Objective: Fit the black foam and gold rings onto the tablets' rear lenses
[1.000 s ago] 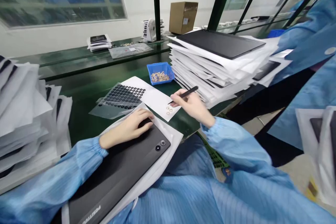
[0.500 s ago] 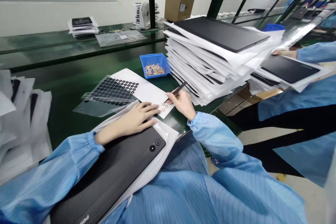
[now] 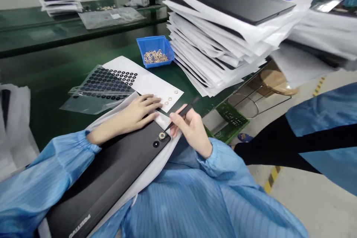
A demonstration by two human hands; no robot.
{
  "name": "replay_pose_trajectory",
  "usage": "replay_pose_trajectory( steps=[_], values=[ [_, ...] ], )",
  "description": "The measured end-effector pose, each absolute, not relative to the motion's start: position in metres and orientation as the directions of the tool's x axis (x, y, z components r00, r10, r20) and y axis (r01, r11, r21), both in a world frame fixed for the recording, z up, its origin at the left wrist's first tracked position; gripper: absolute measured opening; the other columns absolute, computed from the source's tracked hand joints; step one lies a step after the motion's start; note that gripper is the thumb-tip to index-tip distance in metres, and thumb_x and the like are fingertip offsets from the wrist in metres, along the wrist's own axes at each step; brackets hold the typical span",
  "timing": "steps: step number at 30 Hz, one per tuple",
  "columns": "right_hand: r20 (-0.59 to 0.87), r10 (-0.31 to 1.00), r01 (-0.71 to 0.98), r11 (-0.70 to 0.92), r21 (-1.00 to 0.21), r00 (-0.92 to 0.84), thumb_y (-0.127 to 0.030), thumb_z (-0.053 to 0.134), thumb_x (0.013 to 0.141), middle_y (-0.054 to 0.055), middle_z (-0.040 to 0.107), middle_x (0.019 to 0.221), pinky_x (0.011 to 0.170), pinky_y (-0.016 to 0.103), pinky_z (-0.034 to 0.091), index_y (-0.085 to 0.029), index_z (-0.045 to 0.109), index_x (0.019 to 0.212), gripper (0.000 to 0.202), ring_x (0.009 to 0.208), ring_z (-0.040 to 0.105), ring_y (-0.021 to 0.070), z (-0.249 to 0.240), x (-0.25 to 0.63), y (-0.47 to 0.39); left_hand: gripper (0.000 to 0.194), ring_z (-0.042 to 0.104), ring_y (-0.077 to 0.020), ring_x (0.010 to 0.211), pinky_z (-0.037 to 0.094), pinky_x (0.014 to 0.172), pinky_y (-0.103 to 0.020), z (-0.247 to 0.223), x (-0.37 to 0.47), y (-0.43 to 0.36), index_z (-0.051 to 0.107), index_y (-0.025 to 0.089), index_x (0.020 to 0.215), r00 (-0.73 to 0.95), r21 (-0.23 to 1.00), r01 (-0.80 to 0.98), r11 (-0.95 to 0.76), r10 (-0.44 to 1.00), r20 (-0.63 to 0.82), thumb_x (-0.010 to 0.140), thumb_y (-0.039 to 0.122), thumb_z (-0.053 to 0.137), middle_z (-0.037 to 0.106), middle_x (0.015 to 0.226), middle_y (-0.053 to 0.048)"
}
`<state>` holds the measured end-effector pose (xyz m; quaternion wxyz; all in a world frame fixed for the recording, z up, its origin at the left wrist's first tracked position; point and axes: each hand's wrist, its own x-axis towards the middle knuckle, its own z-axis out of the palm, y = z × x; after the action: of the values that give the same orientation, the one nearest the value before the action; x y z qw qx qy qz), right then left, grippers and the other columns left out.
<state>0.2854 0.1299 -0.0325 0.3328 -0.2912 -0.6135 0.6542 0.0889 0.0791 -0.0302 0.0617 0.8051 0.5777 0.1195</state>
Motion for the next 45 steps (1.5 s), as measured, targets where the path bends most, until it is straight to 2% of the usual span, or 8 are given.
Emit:
replay_pose_trajectory(
  steps=[3,7,12,16,23,45],
  values=[
    [0.003,0.818,-0.064,-0.041,-0.997,-0.576,-0.052,0.067,0.075,-0.001,0.059,0.049,0.040,0.023,0.046,-0.018,0.050,0.072,0.038,0.040,0.056,0.0117,-0.042,0.289,0.118,0.035,0.044,-0.0267,0.124,0.036,0.106,-0.043,-0.023,0.094,0.059,0.058,0.010,0.117,0.319,0.328,0.868,-0.373,0.925,0.207,0.097,0.025,0.034,0.057,0.126,-0.014],
    [0.006,0.840,-0.044,-0.022,-0.999,-0.542,-0.053,0.066,0.075,-0.001,0.059,0.049,0.042,0.024,0.047,-0.019,0.049,0.071,0.039,0.040,0.055,0.0117,-0.046,0.287,0.115,0.029,0.049,-0.0211,0.119,0.042,0.102,-0.036,-0.017,0.105,0.018,0.057,0.015,0.112,0.315,0.432,0.816,-0.384,0.922,0.225,0.096,0.021,0.033,0.058,0.120,-0.012],
    [0.009,0.871,-0.012,0.004,-1.000,-0.492,-0.054,0.065,0.076,-0.001,0.059,0.049,0.044,0.025,0.049,-0.019,0.049,0.072,0.039,0.041,0.056,0.0119,-0.045,0.286,0.110,0.032,0.042,-0.0317,0.125,0.039,0.103,-0.053,-0.024,0.111,-0.006,0.056,0.016,0.119,0.416,0.291,0.841,-0.456,0.889,0.192,0.092,0.016,0.039,0.054,0.124,-0.016],
    [0.008,0.877,0.003,0.011,-1.000,-0.480,-0.055,0.064,0.076,-0.001,0.060,0.049,0.044,0.025,0.051,-0.019,0.049,0.072,0.040,0.041,0.057,0.0123,-0.047,0.288,0.109,0.036,0.041,-0.0332,0.124,0.039,0.101,-0.057,-0.028,0.111,-0.003,0.055,0.018,0.121,0.440,0.224,0.852,-0.473,0.879,0.183,0.088,0.012,0.042,0.053,0.124,-0.016],
    [0.034,0.882,0.008,0.043,-0.999,-0.470,-0.052,0.064,0.078,-0.002,0.059,0.048,0.043,0.024,0.051,-0.018,0.048,0.073,0.038,0.040,0.056,0.0112,-0.048,0.287,0.108,0.038,0.042,-0.0351,0.121,0.043,0.095,-0.060,-0.023,0.113,-0.002,0.055,0.017,0.121,0.452,0.210,0.853,-0.478,0.878,0.159,0.086,0.008,0.043,0.053,0.123,-0.017],
    [0.087,0.876,0.031,0.115,-0.993,-0.474,-0.045,0.061,0.081,-0.002,0.058,0.049,0.044,0.022,0.050,-0.018,0.049,0.072,0.031,0.041,0.056,0.0101,-0.049,0.286,0.108,0.038,0.042,-0.0348,0.121,0.043,0.094,-0.060,-0.021,0.114,-0.001,0.055,0.016,0.120,0.451,0.206,0.853,-0.479,0.876,0.168,0.086,0.008,0.041,0.053,0.123,-0.016]
  ],
)
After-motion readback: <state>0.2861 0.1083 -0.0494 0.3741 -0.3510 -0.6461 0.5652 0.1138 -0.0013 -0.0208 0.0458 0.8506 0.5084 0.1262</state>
